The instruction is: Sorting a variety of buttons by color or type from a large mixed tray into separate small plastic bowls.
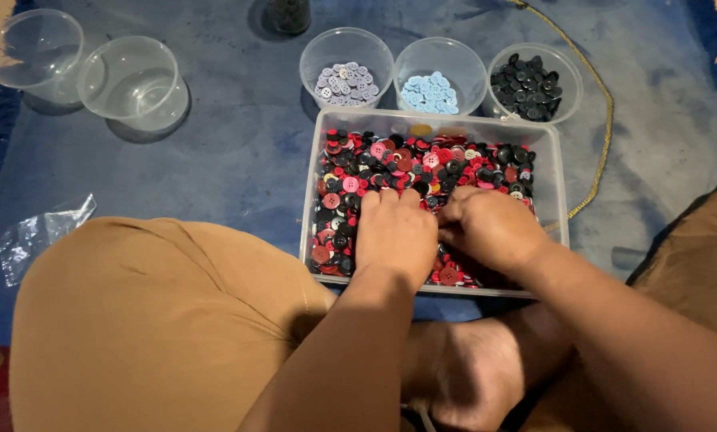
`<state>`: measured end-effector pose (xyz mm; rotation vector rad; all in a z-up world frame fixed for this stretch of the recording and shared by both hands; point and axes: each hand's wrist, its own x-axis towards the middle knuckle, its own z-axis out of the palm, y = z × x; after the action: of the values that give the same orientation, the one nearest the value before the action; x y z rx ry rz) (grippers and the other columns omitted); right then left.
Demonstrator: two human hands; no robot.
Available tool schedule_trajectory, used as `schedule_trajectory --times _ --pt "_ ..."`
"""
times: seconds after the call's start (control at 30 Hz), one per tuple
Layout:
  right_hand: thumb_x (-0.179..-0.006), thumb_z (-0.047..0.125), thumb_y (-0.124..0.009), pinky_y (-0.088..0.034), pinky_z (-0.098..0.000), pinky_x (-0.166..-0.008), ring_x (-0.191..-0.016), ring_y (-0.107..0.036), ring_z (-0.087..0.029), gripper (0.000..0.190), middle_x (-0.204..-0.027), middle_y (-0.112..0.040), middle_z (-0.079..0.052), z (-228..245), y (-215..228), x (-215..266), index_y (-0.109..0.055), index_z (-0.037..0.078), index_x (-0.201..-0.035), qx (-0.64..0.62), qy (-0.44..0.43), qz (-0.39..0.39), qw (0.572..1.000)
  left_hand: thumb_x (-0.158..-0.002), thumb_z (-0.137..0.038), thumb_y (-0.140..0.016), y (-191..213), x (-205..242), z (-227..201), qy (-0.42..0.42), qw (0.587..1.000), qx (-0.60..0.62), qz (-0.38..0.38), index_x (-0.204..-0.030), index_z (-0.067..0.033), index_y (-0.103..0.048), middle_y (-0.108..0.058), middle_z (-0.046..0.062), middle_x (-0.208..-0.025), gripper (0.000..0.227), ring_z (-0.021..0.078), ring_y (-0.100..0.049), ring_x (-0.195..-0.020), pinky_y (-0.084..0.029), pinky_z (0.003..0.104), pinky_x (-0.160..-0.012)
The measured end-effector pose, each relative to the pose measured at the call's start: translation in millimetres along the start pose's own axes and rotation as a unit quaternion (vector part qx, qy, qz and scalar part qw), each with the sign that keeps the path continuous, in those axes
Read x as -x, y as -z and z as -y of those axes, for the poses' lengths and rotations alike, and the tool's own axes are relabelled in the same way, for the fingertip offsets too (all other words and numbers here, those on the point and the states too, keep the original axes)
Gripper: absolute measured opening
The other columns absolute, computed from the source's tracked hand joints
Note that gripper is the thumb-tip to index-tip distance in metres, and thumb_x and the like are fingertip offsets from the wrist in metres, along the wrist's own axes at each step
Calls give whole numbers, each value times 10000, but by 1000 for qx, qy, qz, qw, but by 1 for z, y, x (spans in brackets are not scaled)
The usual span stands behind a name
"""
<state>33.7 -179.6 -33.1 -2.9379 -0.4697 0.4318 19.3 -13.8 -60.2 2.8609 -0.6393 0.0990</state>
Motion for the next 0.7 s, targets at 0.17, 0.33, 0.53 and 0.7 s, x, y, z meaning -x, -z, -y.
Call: schedule_trajectory --times 0.17,0.33,0.53,0.7 --pt "-837 356 -707 -614 -426 -826 -932 -734 -271 126 -927 -727 35 2 -4 -1 -786 272 -887 20 -15 -8 1000 -873 -134 -519 1 -4 0 -18 1000 -21 0 -839 -142 -767 -686 87 -929 250 339 -610 -959 -372 513 -857" --pt "-890 304 -665 -608 -448 -856 -1008 -719 -300 143 -982 -726 -26 -1 -2 0 -765 246 -975 -41 -53 13 998 -854 -124 -534 -1 -1 4 -14 999 -29 4 -828 -134 -770 -693 95 -932 237 338 -600 -955 -368 502 -847" --pt "-949 343 -635 -588 -477 -844 -969 -736 -333 175 -871 -771 -80 -8 1 8 -761 236 -1008 -144 -135 -14 980 -850 -124 -546 -3 -1 6 -24 999 1 -47 -778 -137 -750 -661 101 -872 217 345 -576 -936 -358 504 -843" --pt "-996 367 -613 -584 -472 -843 -913 -748 -318 208 -745 -763 -90 -11 12 15 -765 227 -1022 -196 -189 -29 962 -868 -153 -535 -4 -4 3 -86 996 -17 -14 -775 -188 -771 -689 36 -846 257 280 -569 -944 -358 485 -884"
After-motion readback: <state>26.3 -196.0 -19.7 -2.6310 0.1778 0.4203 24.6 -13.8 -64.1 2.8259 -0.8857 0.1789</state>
